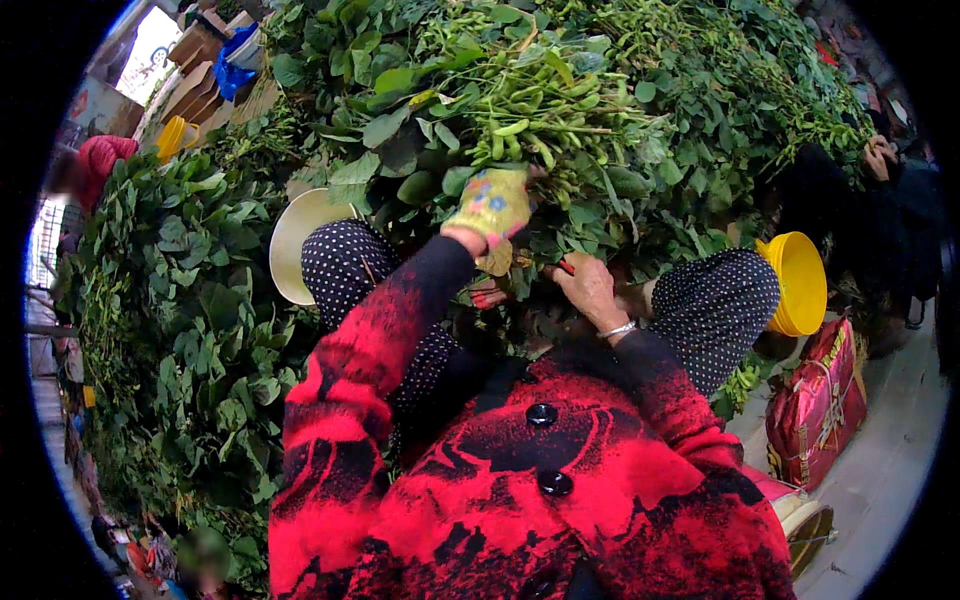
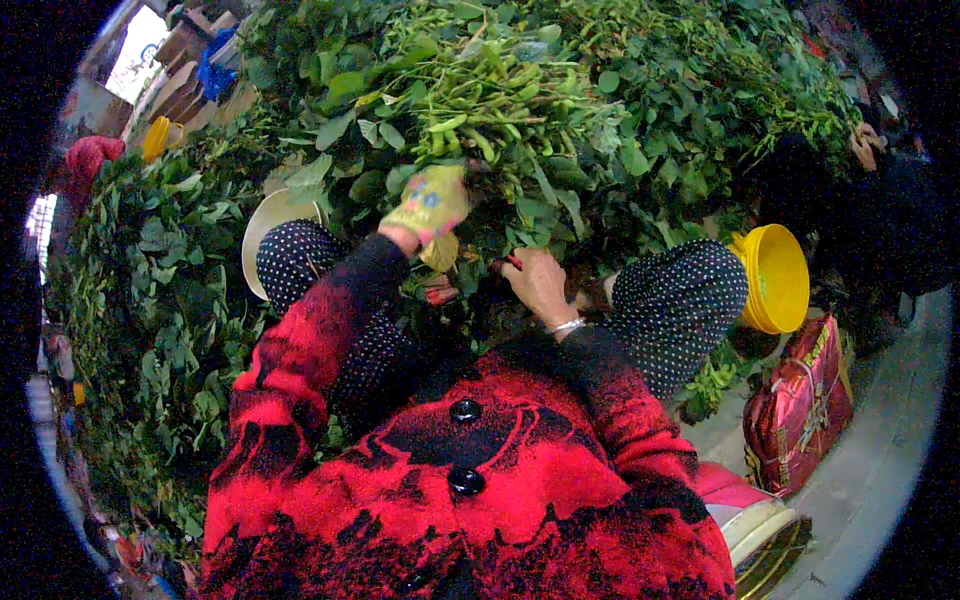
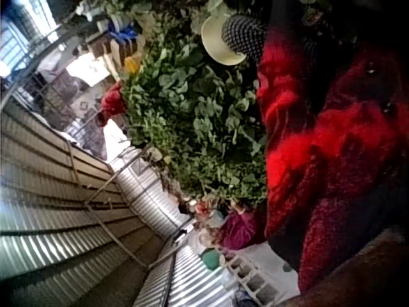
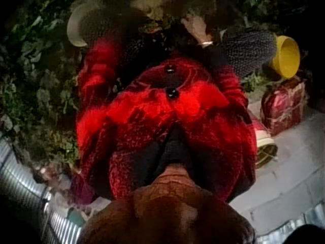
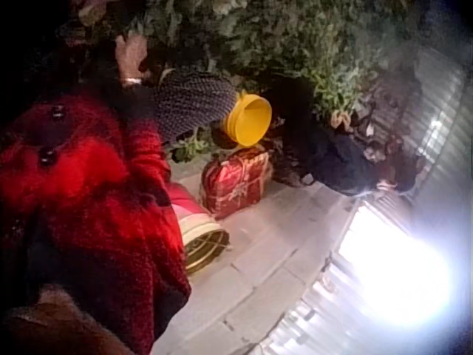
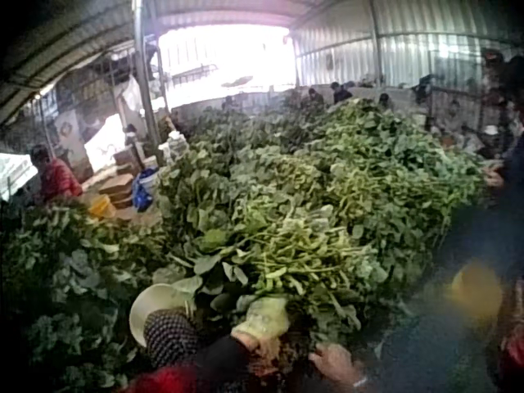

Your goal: The person sits on the floor surrounded by piles of green pea plants and shells peas by hand. They remove the peas from the pods and place them into a white bucket, while discarding the empty pods and stems onto the floor.

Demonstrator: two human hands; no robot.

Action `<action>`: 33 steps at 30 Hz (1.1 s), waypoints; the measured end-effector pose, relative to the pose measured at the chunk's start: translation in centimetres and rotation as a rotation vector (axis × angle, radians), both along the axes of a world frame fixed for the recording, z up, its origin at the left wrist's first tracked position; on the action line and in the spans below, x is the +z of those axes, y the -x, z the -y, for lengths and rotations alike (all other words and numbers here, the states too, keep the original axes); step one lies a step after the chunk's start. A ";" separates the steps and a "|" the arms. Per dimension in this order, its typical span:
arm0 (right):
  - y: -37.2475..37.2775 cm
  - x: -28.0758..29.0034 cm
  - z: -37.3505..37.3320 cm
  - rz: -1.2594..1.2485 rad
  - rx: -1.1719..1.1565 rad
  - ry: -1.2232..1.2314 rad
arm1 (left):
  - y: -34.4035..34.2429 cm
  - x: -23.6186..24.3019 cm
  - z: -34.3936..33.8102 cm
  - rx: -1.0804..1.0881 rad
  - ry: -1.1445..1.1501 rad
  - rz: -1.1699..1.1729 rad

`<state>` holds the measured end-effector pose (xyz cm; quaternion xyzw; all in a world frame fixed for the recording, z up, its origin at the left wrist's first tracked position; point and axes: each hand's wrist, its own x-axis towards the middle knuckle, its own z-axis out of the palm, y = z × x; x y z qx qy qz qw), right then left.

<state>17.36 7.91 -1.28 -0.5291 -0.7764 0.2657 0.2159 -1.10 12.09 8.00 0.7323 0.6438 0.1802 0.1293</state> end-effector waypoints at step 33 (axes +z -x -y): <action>-1.9 17.7 -2.0 -0.345 0.031 -0.151 | -1.0 -1.4 5.0 -0.244 -0.110 0.047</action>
